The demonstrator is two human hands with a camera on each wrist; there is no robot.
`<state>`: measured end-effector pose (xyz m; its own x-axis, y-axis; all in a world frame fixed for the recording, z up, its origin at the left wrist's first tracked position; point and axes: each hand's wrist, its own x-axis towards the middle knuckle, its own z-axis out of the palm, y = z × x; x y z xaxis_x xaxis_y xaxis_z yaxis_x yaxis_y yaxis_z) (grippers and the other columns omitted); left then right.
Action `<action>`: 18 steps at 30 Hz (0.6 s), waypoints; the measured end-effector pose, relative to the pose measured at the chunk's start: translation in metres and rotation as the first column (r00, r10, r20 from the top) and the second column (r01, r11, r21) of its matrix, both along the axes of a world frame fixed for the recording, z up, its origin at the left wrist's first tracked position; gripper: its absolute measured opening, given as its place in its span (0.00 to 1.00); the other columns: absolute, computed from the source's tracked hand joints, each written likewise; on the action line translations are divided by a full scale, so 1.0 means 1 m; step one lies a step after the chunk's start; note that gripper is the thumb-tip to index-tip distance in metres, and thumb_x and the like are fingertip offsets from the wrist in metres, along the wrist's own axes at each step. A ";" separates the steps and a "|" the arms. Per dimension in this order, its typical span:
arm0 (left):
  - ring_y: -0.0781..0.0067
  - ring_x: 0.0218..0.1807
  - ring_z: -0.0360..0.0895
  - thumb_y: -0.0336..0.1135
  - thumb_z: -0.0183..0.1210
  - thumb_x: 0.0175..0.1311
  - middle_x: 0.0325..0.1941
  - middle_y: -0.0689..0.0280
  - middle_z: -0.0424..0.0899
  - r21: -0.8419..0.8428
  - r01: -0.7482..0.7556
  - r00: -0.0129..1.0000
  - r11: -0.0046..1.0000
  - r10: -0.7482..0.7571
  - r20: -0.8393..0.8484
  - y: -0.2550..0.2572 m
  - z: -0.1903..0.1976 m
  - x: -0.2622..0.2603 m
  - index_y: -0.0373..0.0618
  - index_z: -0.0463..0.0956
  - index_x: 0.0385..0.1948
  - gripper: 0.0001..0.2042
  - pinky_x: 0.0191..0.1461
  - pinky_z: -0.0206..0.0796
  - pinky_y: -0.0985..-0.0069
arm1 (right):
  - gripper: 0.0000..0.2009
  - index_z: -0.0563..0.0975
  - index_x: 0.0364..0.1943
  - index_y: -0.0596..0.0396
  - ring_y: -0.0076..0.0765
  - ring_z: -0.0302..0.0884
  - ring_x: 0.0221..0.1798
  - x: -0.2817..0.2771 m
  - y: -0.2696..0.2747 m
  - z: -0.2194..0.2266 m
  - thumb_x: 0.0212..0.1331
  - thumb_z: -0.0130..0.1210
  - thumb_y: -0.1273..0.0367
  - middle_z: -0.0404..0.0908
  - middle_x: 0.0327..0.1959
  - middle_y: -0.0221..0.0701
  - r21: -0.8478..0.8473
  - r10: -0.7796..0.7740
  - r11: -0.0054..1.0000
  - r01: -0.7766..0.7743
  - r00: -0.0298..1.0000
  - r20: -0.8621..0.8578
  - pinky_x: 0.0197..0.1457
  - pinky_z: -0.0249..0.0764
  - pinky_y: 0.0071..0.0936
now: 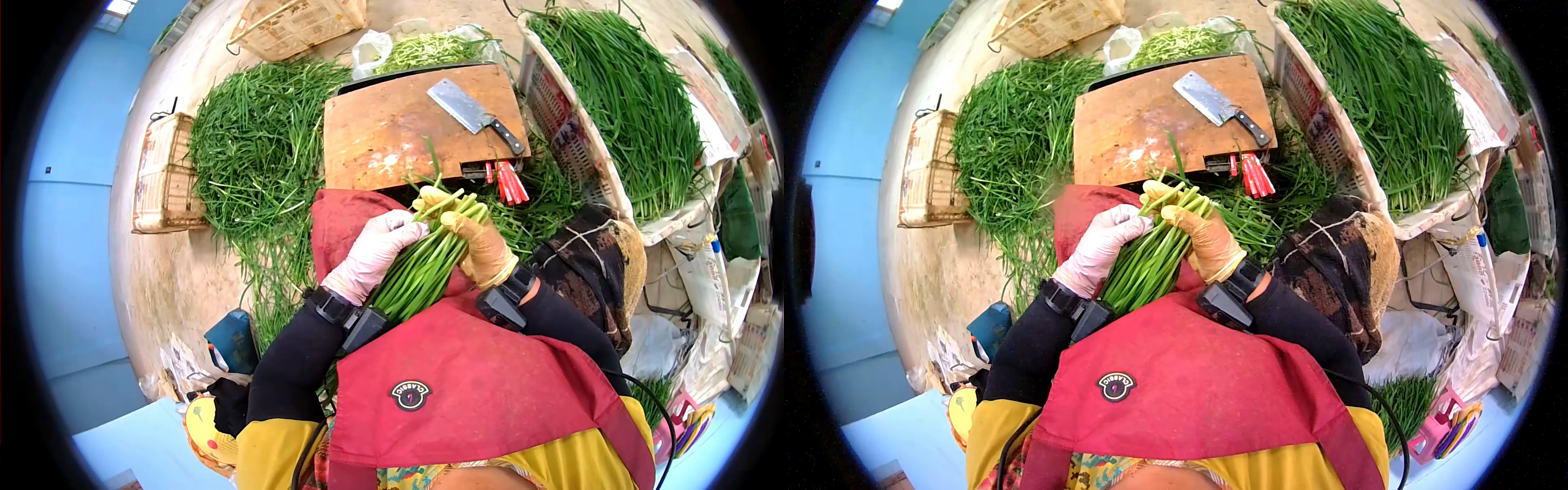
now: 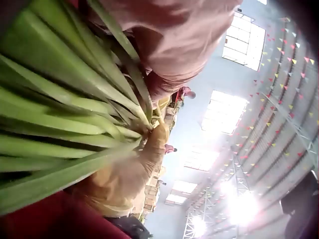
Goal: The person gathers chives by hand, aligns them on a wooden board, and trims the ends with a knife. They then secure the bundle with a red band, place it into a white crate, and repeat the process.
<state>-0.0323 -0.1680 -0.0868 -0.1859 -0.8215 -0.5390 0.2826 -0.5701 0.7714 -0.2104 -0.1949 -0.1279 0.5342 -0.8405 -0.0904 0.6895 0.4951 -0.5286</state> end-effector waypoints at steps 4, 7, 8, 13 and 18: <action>0.83 0.36 0.77 0.31 0.58 0.67 0.36 0.70 0.82 0.015 -0.027 0.999 1.000 0.028 -0.036 0.003 0.000 -0.002 0.39 0.77 0.39 0.06 0.42 0.71 0.82 | 0.25 0.71 0.60 0.63 0.31 0.76 0.56 0.000 0.000 -0.002 0.58 0.60 0.67 0.78 0.54 0.36 0.003 -0.001 1.000 0.001 1.000 -0.009 0.62 0.70 0.29; 0.82 0.36 0.77 0.31 0.57 0.68 0.36 0.70 0.82 0.002 -0.023 0.999 1.000 0.023 0.027 0.004 -0.002 -0.003 0.39 0.77 0.41 0.06 0.42 0.71 0.82 | 0.25 0.71 0.60 0.63 0.31 0.76 0.56 0.000 0.001 -0.001 0.58 0.60 0.67 0.78 0.54 0.37 0.005 -0.008 1.000 0.009 1.000 -0.025 0.62 0.70 0.29; 0.81 0.38 0.78 0.31 0.58 0.67 0.39 0.68 0.83 0.057 0.015 0.999 0.998 -0.013 -0.045 0.003 -0.003 -0.001 0.39 0.77 0.43 0.08 0.44 0.72 0.81 | 0.25 0.71 0.60 0.63 0.31 0.76 0.56 0.000 0.001 0.000 0.58 0.60 0.67 0.78 0.55 0.37 0.009 -0.015 1.000 0.015 0.999 -0.034 0.62 0.70 0.29; 0.78 0.41 0.81 0.33 0.58 0.67 0.42 0.66 0.84 0.118 0.111 0.982 0.987 -0.091 -0.168 -0.001 -0.012 0.003 0.38 0.77 0.47 0.11 0.46 0.73 0.79 | 0.25 0.71 0.60 0.63 0.31 0.76 0.57 -0.002 0.000 -0.001 0.58 0.60 0.67 0.78 0.56 0.36 -0.022 0.013 1.000 -0.014 0.999 -0.036 0.62 0.70 0.28; 0.83 0.34 0.76 0.34 0.57 0.68 0.36 0.71 0.81 -0.035 0.084 0.995 0.996 -0.082 0.053 0.001 -0.021 -0.001 0.39 0.76 0.45 0.10 0.40 0.70 0.84 | 0.25 0.73 0.59 0.62 0.30 0.76 0.55 -0.001 0.001 -0.001 0.58 0.61 0.66 0.79 0.54 0.33 -0.002 -0.012 1.000 0.012 0.999 -0.039 0.61 0.71 0.27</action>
<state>-0.0338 -0.1667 -0.1077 -0.2268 -0.8242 -0.5190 0.1947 -0.5605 0.8050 -0.2116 -0.1942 -0.1294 0.5200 -0.8472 -0.1089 0.6746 0.4856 -0.5560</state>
